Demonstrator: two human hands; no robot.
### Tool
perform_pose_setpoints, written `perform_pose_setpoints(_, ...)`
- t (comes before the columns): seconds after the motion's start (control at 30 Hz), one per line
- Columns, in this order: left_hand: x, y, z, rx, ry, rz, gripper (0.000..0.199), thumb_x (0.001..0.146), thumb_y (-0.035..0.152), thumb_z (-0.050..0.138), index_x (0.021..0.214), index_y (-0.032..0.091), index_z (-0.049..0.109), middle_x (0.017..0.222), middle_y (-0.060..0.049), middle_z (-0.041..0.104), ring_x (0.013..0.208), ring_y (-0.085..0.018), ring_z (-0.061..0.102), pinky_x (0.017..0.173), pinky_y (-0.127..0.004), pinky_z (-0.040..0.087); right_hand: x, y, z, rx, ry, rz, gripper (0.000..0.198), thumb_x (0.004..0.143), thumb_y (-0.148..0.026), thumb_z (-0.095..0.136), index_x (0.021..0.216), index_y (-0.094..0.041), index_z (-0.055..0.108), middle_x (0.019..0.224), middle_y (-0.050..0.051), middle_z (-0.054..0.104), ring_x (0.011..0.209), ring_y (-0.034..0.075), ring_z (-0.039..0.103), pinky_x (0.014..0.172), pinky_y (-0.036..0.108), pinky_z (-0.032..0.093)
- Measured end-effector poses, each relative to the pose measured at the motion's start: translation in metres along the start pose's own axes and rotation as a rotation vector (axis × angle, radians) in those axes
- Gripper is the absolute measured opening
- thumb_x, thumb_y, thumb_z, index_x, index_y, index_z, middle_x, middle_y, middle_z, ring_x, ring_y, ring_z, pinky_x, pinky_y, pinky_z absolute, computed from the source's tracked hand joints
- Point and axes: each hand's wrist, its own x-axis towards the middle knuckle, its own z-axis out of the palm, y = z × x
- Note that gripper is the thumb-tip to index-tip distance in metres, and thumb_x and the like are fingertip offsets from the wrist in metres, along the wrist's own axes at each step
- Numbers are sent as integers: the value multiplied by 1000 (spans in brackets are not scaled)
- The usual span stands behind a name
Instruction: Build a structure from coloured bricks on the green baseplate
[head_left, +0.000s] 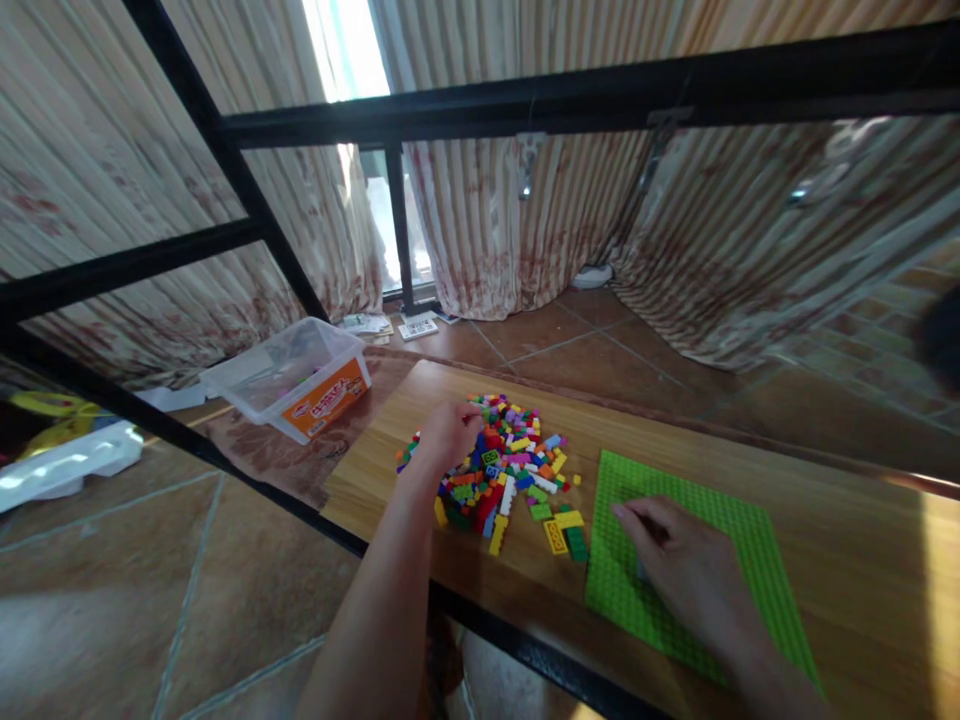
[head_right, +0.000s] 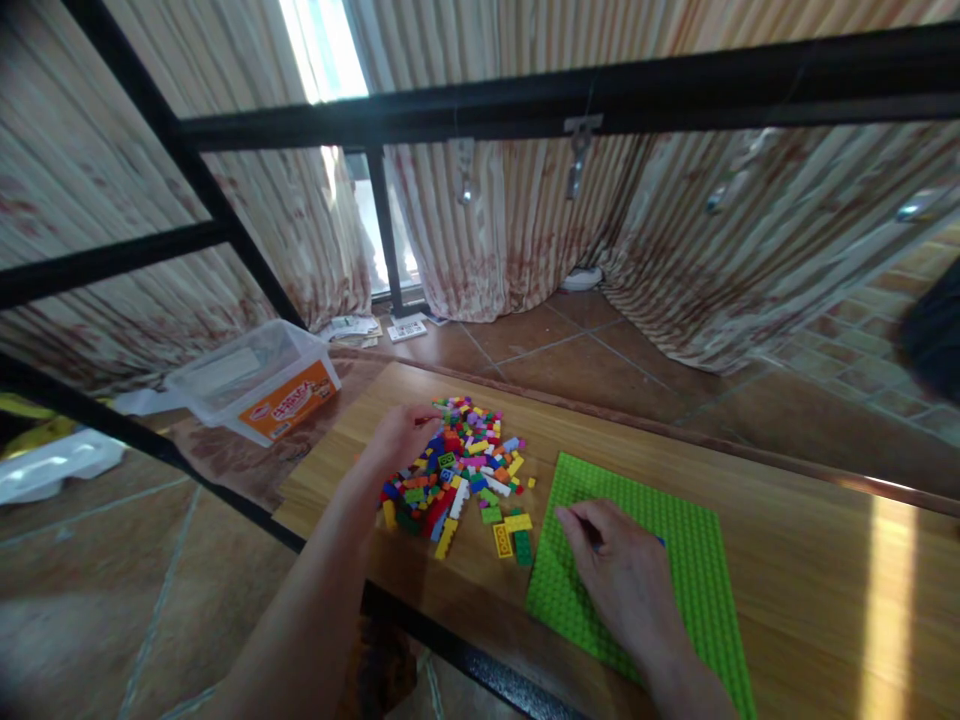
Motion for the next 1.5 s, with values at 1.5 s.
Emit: perform_pose_setpoints(1.5,-30,99,55,-756,-456,259,20,82,30,62,91,15,70,90,-5,73,83,-16,66,79,-29,51,7,-16,-8,522,107,117,25,88,-42,54,94,-20,66,87,4,72,79,17,63,72,30,48)
